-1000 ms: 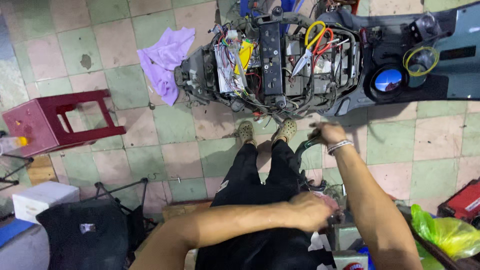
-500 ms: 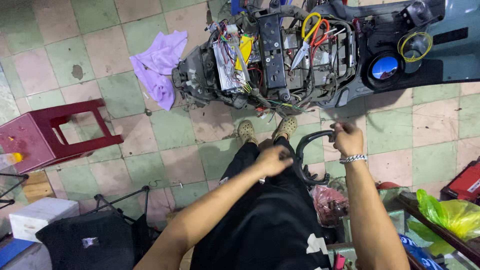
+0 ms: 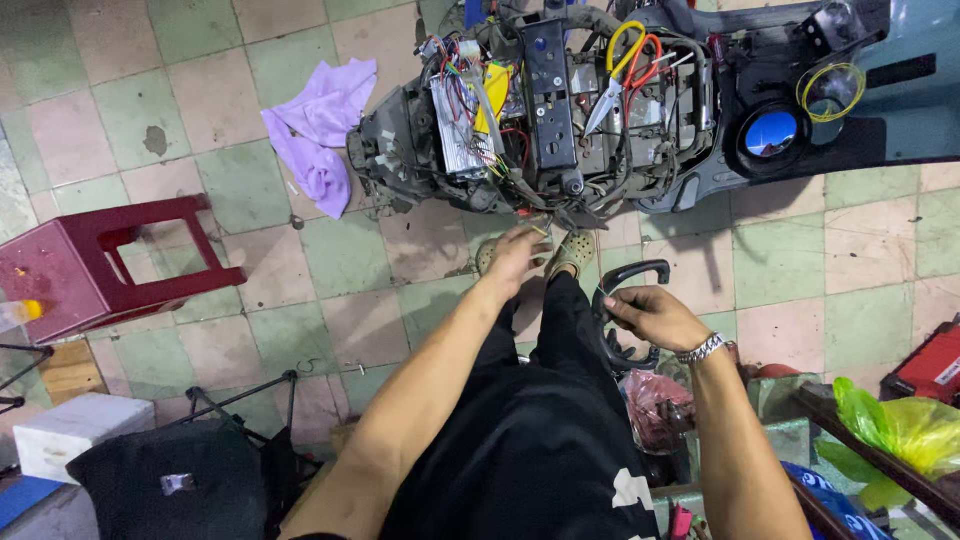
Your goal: The person connects and organizes electrical wires on a motorcycle frame using their hands and various tools.
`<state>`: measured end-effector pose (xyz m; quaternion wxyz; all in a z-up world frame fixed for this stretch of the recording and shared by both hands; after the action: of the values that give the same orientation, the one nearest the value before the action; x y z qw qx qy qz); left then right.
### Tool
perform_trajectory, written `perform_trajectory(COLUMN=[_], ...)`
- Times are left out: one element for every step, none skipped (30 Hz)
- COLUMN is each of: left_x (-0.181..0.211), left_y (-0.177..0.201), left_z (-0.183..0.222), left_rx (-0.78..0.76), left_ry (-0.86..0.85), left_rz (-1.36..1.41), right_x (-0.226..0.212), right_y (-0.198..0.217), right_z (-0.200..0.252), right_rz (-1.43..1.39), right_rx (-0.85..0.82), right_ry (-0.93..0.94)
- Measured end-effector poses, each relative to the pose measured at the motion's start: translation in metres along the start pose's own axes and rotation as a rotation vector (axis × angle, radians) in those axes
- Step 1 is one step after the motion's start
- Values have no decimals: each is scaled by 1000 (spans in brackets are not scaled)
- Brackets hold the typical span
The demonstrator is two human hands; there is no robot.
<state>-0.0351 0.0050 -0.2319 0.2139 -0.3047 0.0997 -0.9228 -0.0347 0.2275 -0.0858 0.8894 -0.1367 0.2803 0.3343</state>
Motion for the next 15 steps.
perform_trajectory(left_x=[-3,-4,-5,0,3,1,-1,-3,-5,-13,-19,-20,-21,-24,-24], left_y=[-6,-11,-19,-21,-25,-32,-36,-39,-41,-39,-36,-39,-42,-43,-44], left_z=[-8,-16,-25,-34,-43,-52,-62,-71,-81,-90,-96,-102,-107,-111,-114], left_rx=[20,39,34,94,151,143,150,158,154,225,298,296,331,365,366], left_ry=[-35,-70,-69,-146,-221,-218,-232,-246,-248,-156,-64,-66,-54,-42,-44], left_rz=[35,71,71,147,224,225,244,262,262,236,210,211,250,289,292], right_x=[2,0,-3,-3,-4,-5,-7,-8,-9,-10,-7,-3,1,6,12], right_y=[-2,-5,-5,-6,-3,-1,-3,-2,0,2,3,4,5,10,16], right_z=[0,-1,1,2,3,5,5,6,6,7,5,3,0,-4,-8], right_rz=[1,-44,-91,-91,-33,24,25,64,102,103,54,5,7,-83,-173], right_rx=[3,10,20,25,90,156,162,202,241,245,248,250,250,307,362], right_ry=[2,60,115,114,102,89,87,64,43,45,34,24,26,41,56])
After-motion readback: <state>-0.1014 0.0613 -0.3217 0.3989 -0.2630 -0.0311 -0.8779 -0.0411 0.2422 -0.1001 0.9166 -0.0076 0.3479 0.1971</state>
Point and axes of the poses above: each hand's wrist, its own z-axis away from the middle knuckle, its own y-axis out of the back of the hand, x = y × z, the point moved 7 cm from there along -z, towards the middle knuckle, and after that the axes turned 9 degrees about -z, right-handed, at the moved point
